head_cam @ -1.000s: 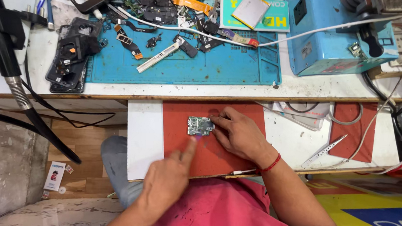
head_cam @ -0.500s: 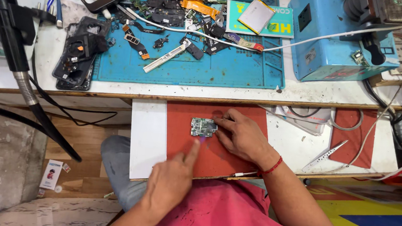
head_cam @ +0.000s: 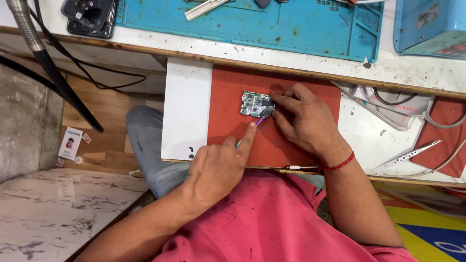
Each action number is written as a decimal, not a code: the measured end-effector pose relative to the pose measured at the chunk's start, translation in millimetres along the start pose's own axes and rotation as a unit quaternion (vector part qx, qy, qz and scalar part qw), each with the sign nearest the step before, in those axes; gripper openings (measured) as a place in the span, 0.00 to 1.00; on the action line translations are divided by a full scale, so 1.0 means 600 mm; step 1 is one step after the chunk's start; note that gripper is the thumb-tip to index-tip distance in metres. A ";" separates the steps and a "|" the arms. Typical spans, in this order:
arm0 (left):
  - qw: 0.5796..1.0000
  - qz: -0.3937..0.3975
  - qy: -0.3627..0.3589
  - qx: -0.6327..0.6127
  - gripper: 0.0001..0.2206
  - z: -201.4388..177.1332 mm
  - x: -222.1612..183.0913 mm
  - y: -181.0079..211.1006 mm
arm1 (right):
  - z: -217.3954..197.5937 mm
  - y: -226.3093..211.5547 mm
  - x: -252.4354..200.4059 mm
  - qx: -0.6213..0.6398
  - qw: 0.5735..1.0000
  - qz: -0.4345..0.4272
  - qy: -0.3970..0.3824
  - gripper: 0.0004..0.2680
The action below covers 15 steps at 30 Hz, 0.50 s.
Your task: The person cleans a small green circuit board using a purple toothbrush. They scrub the surface of the board repeatedly with the bristles, holding the board steady with their left hand while brushing with their right. The person flips the board over to clean the other side and continues scrubbing various components.
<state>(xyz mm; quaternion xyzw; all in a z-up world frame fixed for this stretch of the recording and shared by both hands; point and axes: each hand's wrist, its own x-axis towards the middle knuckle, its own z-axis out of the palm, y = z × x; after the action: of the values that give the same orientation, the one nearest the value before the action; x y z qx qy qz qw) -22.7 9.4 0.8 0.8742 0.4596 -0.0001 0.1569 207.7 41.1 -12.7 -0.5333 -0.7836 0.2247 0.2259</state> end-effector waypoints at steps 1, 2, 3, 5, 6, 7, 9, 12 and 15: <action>0.999 -0.026 0.035 -0.010 0.29 0.002 -0.006 0.002 | 0.001 -0.003 0.001 -0.006 1.000 0.003 -0.005 0.12; 0.996 -0.052 0.070 -0.019 0.29 0.005 -0.009 -0.001 | 0.001 -0.004 0.001 -0.012 1.000 0.006 -0.009 0.12; 0.992 -0.072 0.100 -0.025 0.28 0.008 -0.013 -0.006 | 0.005 -0.007 0.000 -0.017 1.000 0.015 -0.009 0.12; 0.997 -0.039 0.068 0.022 0.28 0.018 -0.018 0.001 | 0.006 -0.005 -0.004 -0.010 1.000 0.006 -0.006 0.12; 0.998 -0.021 0.052 0.042 0.28 0.024 -0.015 0.006 | 0.005 -0.002 -0.007 -0.009 1.000 0.003 -0.005 0.12; 0.998 -0.020 0.038 0.040 0.29 0.029 -0.014 0.014 | 0.004 0.002 -0.008 -0.011 1.000 0.002 -0.006 0.12; 0.999 -0.016 0.011 0.041 0.29 0.031 -0.004 0.021 | 0.006 0.007 -0.003 -0.013 1.000 -0.002 -0.002 0.12; 0.996 -0.036 0.049 0.064 0.29 0.025 0.006 0.033 | 0.014 0.006 -0.005 -0.034 0.999 -0.001 0.016 0.16; 0.992 -0.035 0.090 0.084 0.28 0.009 0.003 0.048 | 0.008 0.005 -0.005 -0.043 0.999 -0.002 0.019 0.14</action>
<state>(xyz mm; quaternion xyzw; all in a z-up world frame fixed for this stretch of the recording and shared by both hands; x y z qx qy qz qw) 2.0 -5.7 3.2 0.8643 0.5002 0.0349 0.0409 208.3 38.8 -18.7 -0.5451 -0.7892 0.1801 0.2179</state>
